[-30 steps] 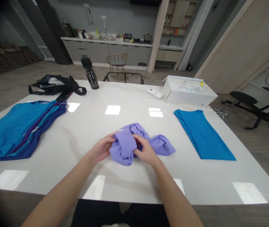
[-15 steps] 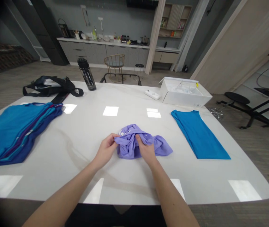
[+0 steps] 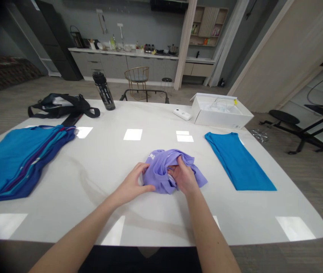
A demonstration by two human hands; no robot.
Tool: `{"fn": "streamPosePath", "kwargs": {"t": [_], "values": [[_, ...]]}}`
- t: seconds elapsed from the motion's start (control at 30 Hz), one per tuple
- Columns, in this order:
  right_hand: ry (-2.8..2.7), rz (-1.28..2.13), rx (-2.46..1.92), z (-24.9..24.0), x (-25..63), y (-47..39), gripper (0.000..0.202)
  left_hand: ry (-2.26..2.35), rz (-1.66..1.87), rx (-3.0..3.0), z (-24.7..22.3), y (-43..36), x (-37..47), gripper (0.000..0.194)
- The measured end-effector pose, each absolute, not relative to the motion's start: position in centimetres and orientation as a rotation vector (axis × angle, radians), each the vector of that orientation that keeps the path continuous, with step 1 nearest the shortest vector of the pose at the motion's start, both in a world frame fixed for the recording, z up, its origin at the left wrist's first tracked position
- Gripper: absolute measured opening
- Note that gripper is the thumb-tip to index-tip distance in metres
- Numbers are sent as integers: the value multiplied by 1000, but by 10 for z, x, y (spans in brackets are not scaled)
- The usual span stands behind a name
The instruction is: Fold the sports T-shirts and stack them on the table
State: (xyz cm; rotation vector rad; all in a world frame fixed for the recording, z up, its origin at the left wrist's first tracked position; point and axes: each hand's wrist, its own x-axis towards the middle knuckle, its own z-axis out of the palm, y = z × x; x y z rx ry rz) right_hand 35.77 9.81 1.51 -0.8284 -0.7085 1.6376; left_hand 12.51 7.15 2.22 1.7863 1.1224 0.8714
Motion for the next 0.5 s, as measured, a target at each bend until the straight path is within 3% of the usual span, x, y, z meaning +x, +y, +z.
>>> {"fn": "streamPosePath", "kwargs": {"t": [0.1, 0.23, 0.4, 0.5], "values": [[-797, 1792, -709, 17, 354, 95, 33, 1409, 960, 1856, 18, 60, 143, 64], [-964, 1933, -589, 19, 351, 87, 42, 1600, 813, 1790, 17, 57, 147, 58], [-1052, 1916, -586, 16, 351, 80, 38, 1220, 870, 1814, 17, 59, 146, 27], [-931, 1686, -798, 17, 352, 85, 34, 1030, 1033, 1641, 17, 63, 143, 18]]}}
